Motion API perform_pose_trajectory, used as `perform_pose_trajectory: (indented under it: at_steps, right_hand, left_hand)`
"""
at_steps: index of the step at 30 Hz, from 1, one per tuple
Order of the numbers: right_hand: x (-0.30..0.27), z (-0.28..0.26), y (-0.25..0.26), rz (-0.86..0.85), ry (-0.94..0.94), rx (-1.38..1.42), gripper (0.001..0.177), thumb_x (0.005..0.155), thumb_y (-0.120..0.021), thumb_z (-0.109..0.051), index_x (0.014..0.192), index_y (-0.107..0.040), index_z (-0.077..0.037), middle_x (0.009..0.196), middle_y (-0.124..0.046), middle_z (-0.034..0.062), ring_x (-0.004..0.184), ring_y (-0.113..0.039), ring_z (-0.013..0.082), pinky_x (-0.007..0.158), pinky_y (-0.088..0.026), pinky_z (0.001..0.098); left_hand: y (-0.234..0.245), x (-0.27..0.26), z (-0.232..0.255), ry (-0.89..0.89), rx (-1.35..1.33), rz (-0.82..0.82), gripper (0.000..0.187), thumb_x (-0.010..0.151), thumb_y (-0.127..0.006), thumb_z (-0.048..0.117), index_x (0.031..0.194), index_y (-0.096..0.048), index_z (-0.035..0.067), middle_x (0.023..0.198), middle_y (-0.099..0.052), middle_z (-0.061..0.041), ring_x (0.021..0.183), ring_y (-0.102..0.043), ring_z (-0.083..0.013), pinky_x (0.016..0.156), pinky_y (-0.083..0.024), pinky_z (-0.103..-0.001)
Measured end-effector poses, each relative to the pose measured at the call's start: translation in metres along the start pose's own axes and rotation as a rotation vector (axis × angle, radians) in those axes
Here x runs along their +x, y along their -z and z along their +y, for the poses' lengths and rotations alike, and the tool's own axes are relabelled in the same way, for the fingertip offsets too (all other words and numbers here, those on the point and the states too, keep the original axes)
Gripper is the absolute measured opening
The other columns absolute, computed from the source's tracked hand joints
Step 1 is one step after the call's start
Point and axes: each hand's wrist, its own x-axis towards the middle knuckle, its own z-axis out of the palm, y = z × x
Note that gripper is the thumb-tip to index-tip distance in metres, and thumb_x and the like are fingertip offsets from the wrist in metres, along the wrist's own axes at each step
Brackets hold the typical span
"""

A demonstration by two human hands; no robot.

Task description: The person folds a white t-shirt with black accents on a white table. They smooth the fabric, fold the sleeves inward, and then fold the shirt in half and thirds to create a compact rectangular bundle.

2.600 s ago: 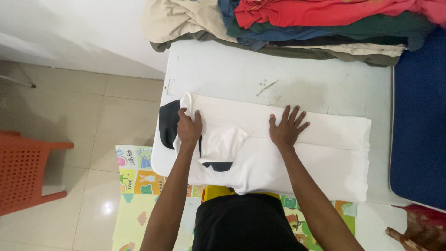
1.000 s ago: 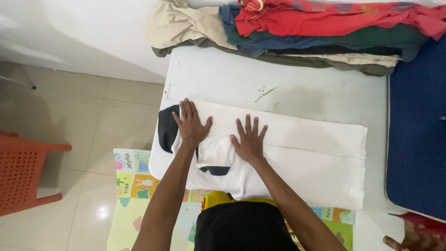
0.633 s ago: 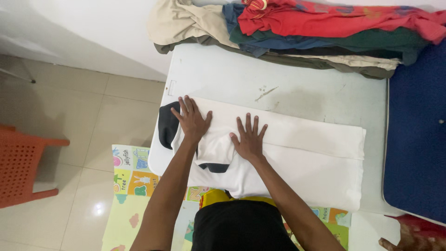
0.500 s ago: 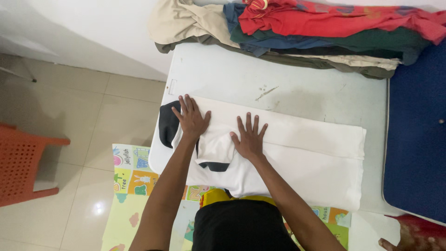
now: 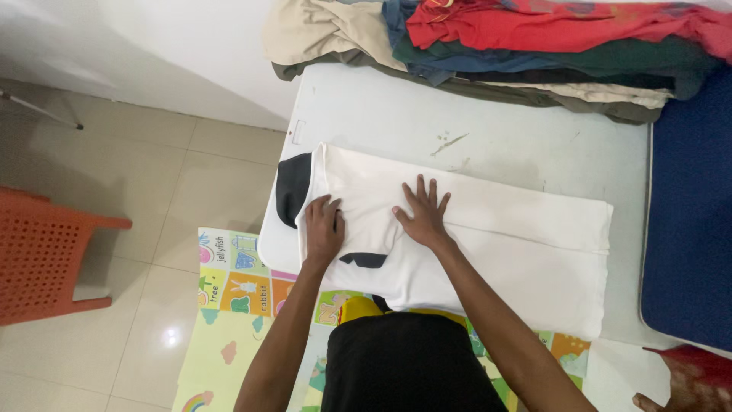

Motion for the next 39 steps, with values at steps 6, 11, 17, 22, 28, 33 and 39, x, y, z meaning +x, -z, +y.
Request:
perform_pose_trajectory:
  at_steps: [6,11,17,22,28,33,39]
  right_hand:
    - [-0.055,-0.009,-0.001,0.080,0.230,0.040,0.033,0.087,-0.069,-0.012,0.120,-0.073,-0.016,0.156,-0.049,0.0105,0.156,-0.023,0.0440,0.126,-0.011,0.0708]
    - [-0.092,-0.041,0.005,-0.096,0.312,0.145,0.047,0.079,-0.073,-0.012,0.125,-0.070,-0.014,0.154,-0.046,0.0128,0.150,-0.025,0.0421,0.120,-0.010,0.0698]
    - [-0.100,-0.053,0.008,-0.011,0.323,0.109,0.050,0.080,-0.078,-0.023,0.127,-0.067,-0.014,0.151,-0.045,0.0123,0.148,-0.027,0.0407,0.117,-0.011,0.0705]
    - [-0.101,-0.055,0.000,0.076,0.317,0.048,0.039,0.087,-0.075,-0.024,0.125,-0.069,-0.016,0.149,-0.050,0.0110,0.147,-0.030,0.0392,0.116,-0.012,0.0710]
    - [-0.093,-0.053,-0.006,0.115,0.214,0.144,0.023,0.099,-0.059,-0.017,0.119,-0.066,-0.007,0.141,-0.061,0.0094,0.145,-0.039,0.0336,0.119,-0.015,0.0620]
    - [-0.082,-0.054,-0.008,0.139,0.109,0.273,0.024,0.104,-0.051,-0.019,0.119,-0.064,-0.005,0.123,-0.064,0.0126,0.134,-0.048,0.0312,0.115,-0.021,0.0573]
    - [-0.052,-0.042,-0.010,0.164,-0.076,0.199,0.027,0.106,-0.058,-0.025,0.095,-0.069,-0.004,0.088,-0.069,0.0096,0.098,-0.064,0.0261,0.096,-0.043,0.0457]
  left_hand:
    - [0.029,-0.024,0.016,0.151,-0.026,-0.060,0.026,0.090,-0.067,0.005,0.116,-0.072,0.001,0.091,-0.068,-0.016,0.090,-0.063,-0.0334,0.083,-0.051,-0.044]
    - [0.036,-0.025,0.035,0.347,-0.077,-0.215,0.042,0.087,-0.073,0.016,0.124,-0.065,-0.001,0.077,-0.069,-0.015,0.071,-0.066,-0.0306,0.070,-0.053,-0.043]
    - [0.020,-0.033,0.027,0.558,-0.388,-0.251,0.048,0.088,-0.068,0.011,0.135,-0.058,0.003,0.084,-0.068,-0.014,0.070,-0.068,-0.0230,0.065,-0.055,-0.036]
    - [0.010,-0.047,-0.014,0.566,-0.619,-0.378,0.044,0.086,-0.049,-0.008,0.125,-0.068,0.003,0.111,-0.071,-0.009,0.088,-0.070,-0.0205,0.073,-0.058,-0.032]
    - [0.023,-0.053,-0.004,0.232,-0.528,-0.386,0.056,0.073,-0.050,-0.020,0.117,-0.074,0.005,0.125,-0.068,-0.011,0.108,-0.068,-0.0232,0.085,-0.058,-0.032]
    - [0.034,-0.046,0.039,0.221,-0.305,-0.354,0.057,0.066,-0.079,-0.005,0.120,-0.067,0.005,0.118,-0.062,-0.015,0.104,-0.055,-0.0332,0.078,-0.056,-0.037]
    - [0.017,-0.040,0.027,0.228,-0.257,-0.140,0.036,0.085,-0.072,0.006,0.121,-0.069,0.003,0.109,-0.065,-0.017,0.099,-0.059,-0.0306,0.079,-0.054,-0.039]
